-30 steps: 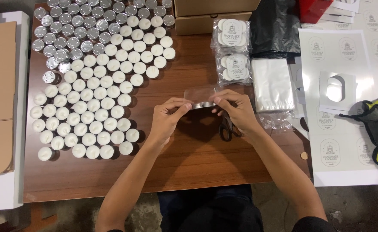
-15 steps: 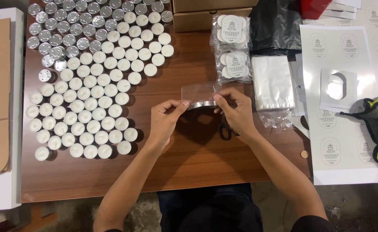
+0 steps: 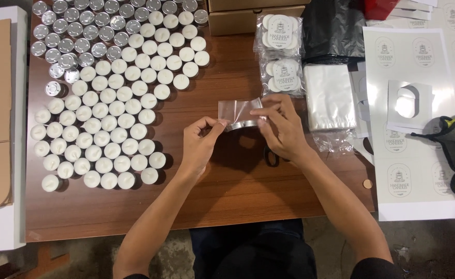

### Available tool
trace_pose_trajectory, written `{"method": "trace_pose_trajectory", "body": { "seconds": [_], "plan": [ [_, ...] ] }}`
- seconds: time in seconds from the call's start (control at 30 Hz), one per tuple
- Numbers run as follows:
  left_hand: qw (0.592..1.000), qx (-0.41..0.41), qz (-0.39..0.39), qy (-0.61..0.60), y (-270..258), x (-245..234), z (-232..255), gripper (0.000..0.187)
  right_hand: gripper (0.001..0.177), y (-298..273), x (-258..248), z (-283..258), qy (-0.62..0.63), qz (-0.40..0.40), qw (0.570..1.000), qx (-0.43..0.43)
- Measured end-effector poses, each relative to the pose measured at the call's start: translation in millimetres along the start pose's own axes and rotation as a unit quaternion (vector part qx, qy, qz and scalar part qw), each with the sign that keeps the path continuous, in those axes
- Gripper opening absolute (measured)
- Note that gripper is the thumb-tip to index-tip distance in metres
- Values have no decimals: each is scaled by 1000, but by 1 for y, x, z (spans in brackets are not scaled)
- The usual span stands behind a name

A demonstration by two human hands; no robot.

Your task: Cutting out circular adhesive labels from a printed sheet and applying them to the base of small tealight candles.

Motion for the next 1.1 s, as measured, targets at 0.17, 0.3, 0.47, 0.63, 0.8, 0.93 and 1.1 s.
{"method": "trace_pose_trajectory", "body": {
  "seconds": [0.17, 0.3, 0.47, 0.63, 0.8, 0.93, 1.1],
  "plan": [
    [999, 5, -10, 33, 8, -6, -17, 17, 36, 1, -6, -11, -170, 11, 979, -112],
    [998, 11, -16, 60, 12, -7, -20, 18, 29, -2, -4, -9, -208, 17, 964, -167],
    [990, 82, 1, 112, 2, -6, 8, 15, 30, -1, 1, 1, -144, 3, 980, -138],
    [913, 366, -92, 155, -1, 9, 24, 48, 29, 2, -2, 5, -84, -13, 990, -109],
    [910, 342, -124, 197, 16, 16, -7, 34, 25, 1, -3, 13, -71, -26, 992, -101],
    [938, 274, -141, 156, 20, 9, 0, 26, 23, -3, -1, 27, -39, -23, 996, -71],
    [966, 183, -126, 131, 28, 4, -12, 24, 29, 0, 5, 25, 76, -106, 990, 54]
  ]
}}
Point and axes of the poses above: each hand's wrist, its own y-axis towards the middle knuckle, its own x-axis out of the palm, z = x × y, the point moved 8 cm from there along y, towards the middle knuckle, and after that the axes turned 1 degree about -z, right-handed, at the moved point
